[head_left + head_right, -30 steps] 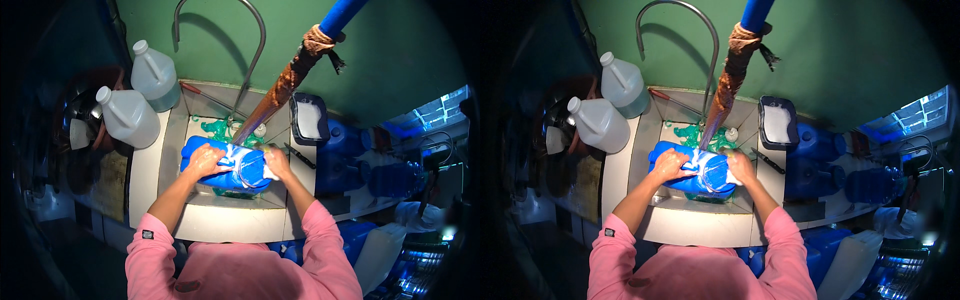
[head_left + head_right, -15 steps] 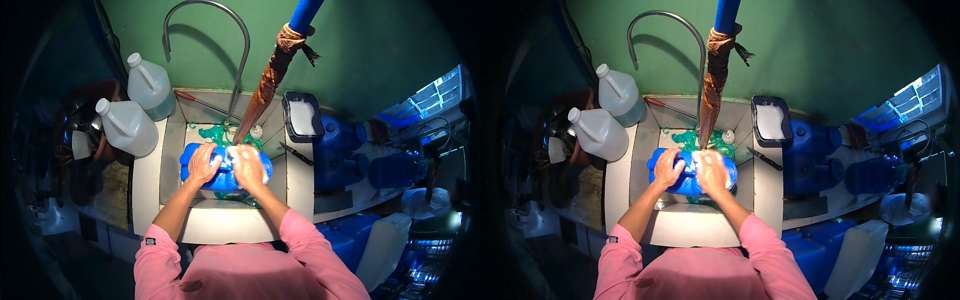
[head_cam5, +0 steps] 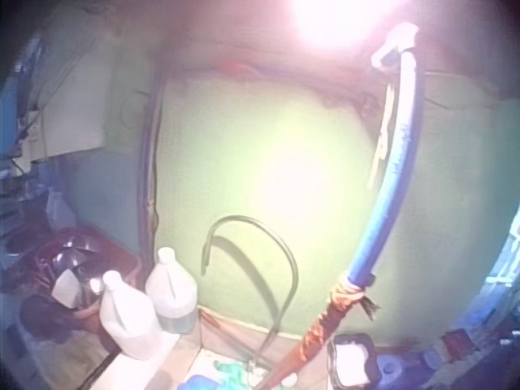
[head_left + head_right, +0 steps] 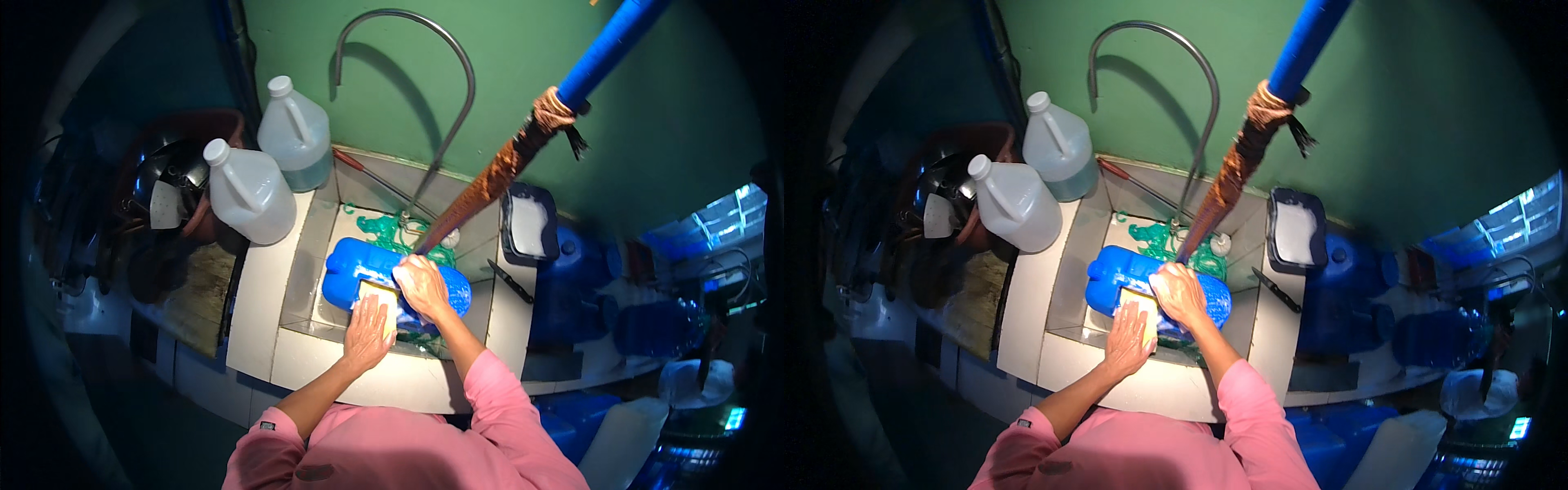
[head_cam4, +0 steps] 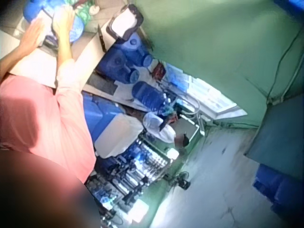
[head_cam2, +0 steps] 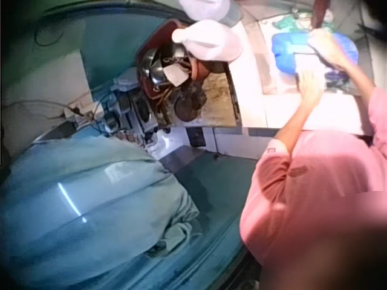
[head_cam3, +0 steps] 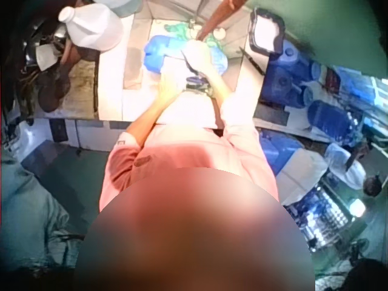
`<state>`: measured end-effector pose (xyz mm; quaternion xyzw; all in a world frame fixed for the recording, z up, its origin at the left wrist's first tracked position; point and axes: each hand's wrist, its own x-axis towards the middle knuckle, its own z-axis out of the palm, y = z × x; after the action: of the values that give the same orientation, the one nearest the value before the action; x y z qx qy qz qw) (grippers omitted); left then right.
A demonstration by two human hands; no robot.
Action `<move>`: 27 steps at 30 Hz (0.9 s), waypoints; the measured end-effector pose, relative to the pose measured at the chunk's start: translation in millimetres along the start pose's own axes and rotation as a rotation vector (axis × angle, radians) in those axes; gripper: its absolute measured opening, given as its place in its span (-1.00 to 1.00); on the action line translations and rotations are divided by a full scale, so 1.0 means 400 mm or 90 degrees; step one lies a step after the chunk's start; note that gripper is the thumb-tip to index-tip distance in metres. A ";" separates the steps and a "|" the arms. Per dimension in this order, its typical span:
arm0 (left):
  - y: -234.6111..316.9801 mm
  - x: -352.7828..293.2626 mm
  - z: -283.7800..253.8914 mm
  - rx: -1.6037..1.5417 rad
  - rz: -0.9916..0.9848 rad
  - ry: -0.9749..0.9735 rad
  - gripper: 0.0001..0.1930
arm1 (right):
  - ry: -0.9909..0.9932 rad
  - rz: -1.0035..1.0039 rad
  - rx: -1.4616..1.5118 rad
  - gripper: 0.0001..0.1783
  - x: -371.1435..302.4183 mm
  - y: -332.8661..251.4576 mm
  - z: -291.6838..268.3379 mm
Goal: The person scrubs a blue plastic container with a yellow sponge under running water, rinses it, and places it aside. They repeat the same process with a second blue container, scrubbing, rinsing, and setting it down. The person then handles a third container, scrubbing and rinsing it before closing its cap.
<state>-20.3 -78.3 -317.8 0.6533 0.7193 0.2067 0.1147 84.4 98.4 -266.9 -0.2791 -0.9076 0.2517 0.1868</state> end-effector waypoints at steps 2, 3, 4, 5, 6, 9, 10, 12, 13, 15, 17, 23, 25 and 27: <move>-0.011 0.052 0.000 0.072 0.032 -0.025 -0.24 | 0.018 0.040 0.015 -0.71 0.000 -0.018 0.007; -0.025 0.099 0.008 0.034 0.035 -0.001 -0.28 | -0.002 0.052 0.011 -0.70 0.000 -0.025 0.007; -0.039 0.143 0.017 0.061 0.069 0.049 -0.33 | -0.008 0.078 0.001 -0.69 0.000 -0.029 0.005; -0.050 0.183 0.030 0.049 0.081 0.074 -0.35 | -0.031 0.082 -0.047 -0.66 0.003 -0.030 0.001; -0.057 0.214 0.042 0.046 0.082 0.112 -0.37 | -0.042 0.064 -0.061 -0.63 0.003 -0.029 -0.005; -0.064 0.216 0.062 0.131 0.082 0.102 -0.37 | -0.042 0.028 -0.027 -0.57 0.010 -0.021 -0.022; -0.061 0.192 0.058 0.112 0.074 0.065 -0.43 | -0.049 0.018 -0.021 -0.56 0.011 -0.019 -0.027; -0.057 0.110 0.030 0.068 0.120 0.077 -0.49 | -0.067 0.016 -0.005 -0.52 0.013 -0.017 -0.033; -0.048 0.064 0.010 0.142 0.121 0.069 -0.54 | -0.072 0.007 -0.025 -0.46 0.014 -0.016 -0.035; -0.054 0.001 -0.042 0.018 0.031 -0.015 -0.52 | -0.128 -0.002 -0.023 -0.46 0.014 -0.015 -0.034; -0.066 -0.011 -0.096 -0.046 0.002 0.074 -0.53 | -0.184 0.032 -0.050 -0.44 0.011 -0.013 -0.030; -0.069 0.219 -0.154 0.056 -0.073 0.220 -0.49 | -0.190 0.008 -0.055 -0.46 -0.026 0.000 -0.031; -0.062 0.257 -0.130 0.051 -0.103 0.199 -0.45 | -0.153 0.020 -0.058 -0.46 -0.049 0.005 -0.044; -0.048 0.223 -0.081 -0.003 -0.098 0.224 -0.47 | -0.150 0.030 -0.064 -0.47 -0.066 0.014 -0.063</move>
<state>-62.5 3.9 -288.2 0.5500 0.7754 0.3102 0.0037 119.3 95.5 -255.2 -0.2775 -0.9281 0.2413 0.0587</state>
